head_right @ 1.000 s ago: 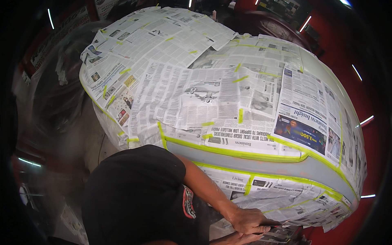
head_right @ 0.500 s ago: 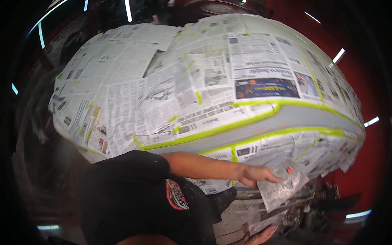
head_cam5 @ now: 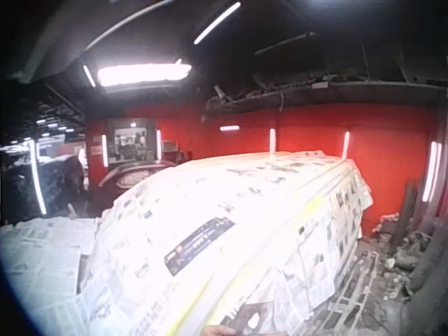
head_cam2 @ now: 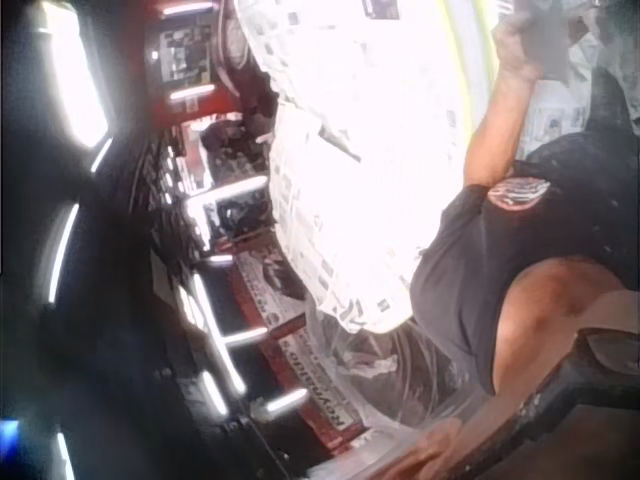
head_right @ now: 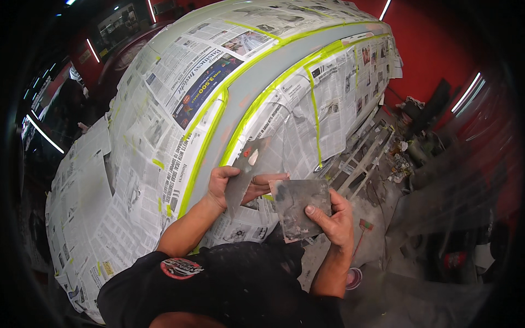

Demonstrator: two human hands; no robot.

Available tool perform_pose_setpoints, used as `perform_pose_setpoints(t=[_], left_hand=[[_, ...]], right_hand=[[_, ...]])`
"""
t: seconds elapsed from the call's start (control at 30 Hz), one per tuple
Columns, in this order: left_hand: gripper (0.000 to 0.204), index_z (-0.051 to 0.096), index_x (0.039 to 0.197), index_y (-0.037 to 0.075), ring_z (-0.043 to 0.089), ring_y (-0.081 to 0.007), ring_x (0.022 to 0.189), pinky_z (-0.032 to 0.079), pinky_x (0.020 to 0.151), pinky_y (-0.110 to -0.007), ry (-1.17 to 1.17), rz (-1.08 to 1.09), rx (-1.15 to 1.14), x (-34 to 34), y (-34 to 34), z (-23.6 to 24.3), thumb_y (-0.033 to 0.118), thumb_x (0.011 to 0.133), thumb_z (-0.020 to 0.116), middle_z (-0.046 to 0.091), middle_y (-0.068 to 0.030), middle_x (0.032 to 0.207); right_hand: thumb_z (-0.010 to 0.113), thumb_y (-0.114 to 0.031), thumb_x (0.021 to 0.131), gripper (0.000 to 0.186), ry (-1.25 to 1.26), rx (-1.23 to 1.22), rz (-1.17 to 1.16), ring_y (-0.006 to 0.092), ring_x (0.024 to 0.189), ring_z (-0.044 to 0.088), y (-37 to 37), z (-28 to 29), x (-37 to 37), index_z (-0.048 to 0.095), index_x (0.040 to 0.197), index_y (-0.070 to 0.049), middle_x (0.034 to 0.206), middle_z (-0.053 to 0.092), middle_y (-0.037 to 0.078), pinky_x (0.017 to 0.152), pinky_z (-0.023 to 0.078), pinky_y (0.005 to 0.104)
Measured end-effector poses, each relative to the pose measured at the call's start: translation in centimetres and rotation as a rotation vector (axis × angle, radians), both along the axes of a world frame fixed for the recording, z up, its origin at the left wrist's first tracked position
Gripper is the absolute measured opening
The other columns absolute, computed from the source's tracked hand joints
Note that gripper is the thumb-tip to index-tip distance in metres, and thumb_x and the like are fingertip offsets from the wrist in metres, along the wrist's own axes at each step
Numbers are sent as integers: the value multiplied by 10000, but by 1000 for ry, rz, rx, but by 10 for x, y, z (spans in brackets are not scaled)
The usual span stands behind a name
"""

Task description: The person applies body filler to a car panel using a metal spreader and a smaller scraper. They repeatedly scoop filler from the spreader and smooth it onto the surface, which is masked with newspaper and tape.

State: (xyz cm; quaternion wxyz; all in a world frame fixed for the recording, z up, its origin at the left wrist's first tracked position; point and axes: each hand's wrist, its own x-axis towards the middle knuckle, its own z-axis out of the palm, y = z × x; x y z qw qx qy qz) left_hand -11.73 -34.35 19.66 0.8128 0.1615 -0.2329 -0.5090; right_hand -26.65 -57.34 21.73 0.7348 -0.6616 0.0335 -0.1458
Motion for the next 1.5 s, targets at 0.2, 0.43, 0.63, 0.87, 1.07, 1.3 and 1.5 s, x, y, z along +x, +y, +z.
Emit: perform_pose_setpoints(t=[0.2, 0.43, 0.63, 0.87, 1.07, 1.3, 1.5], left_hand=[[879, 149, 1526, -6, 170, -471, 1451, 59, 1221, -473, 50, -152, -96, -10, -9, 8, 234, 776, 539, 232, -401, 1491], [471, 495, 1335, 6, 632, -232, 1119, 503, 997, -423, 19, 44, 432, -6, -25, -19, 122, 909, 658, 610, -127, 1256], [525, 474, 1334, 38, 683, -232, 971, 615, 773, -371, -61, 377, 504, -14, -11, -13, 9, 855, 689, 645, -113, 1148], [389, 470, 1314, 37, 689, -229, 933, 619, 683, -358, -152, 480, 428, -31, 14, 7, 90, 952, 605, 646, -119, 1125], [319, 498, 1252, -20, 680, -187, 824, 601, 647, -334, -299, 662, 501, -38, 23, 21, 150, 990, 563, 657, -122, 1039], [235, 556, 1154, -48, 670, -166, 707, 574, 614, -295, -420, 766, 592, -33, 25, 15, 117, 987, 550, 677, -108, 913], [227, 578, 1127, -54, 666, -145, 720, 572, 599, -272, -445, 781, 629, -33, 25, 21, 122, 988, 543, 683, -103, 919]], right_hand=[[659, -124, 837, 313, 506, -1154, -1062, 421, 771, 659, -94, -70, -40, 625, 1091, 56, 819, 678, 261, 692, 508, 465], [658, -107, 847, 346, 229, -378, -874, 315, 925, 661, -54, -87, -57, 599, 1163, 21, 973, 676, 174, 836, 499, 422], [634, -41, 819, 548, -168, 510, -452, 235, 1118, 569, 7, -68, -9, 461, 1336, 15, 1260, 563, 111, 964, 441, 357], [530, -122, 889, 668, -139, 257, -108, 267, 1291, 458, 47, -35, 22, 283, 1500, -14, 1430, 438, 132, 1114, 309, 389], [538, -118, 923, 570, -166, 66, -37, 252, 1251, 488, 73, -27, 32, 369, 1438, 58, 1370, 506, 168, 1096, 326, 369], [644, -39, 900, 587, -137, 45, -154, 203, 1215, 512, 95, -23, 43, 402, 1422, 78, 1384, 507, 175, 1040, 387, 322], [684, -41, 879, 548, -9, 87, -105, 190, 1123, 573, 94, -17, 44, 477, 1373, 78, 1275, 598, 159, 1000, 425, 313]])
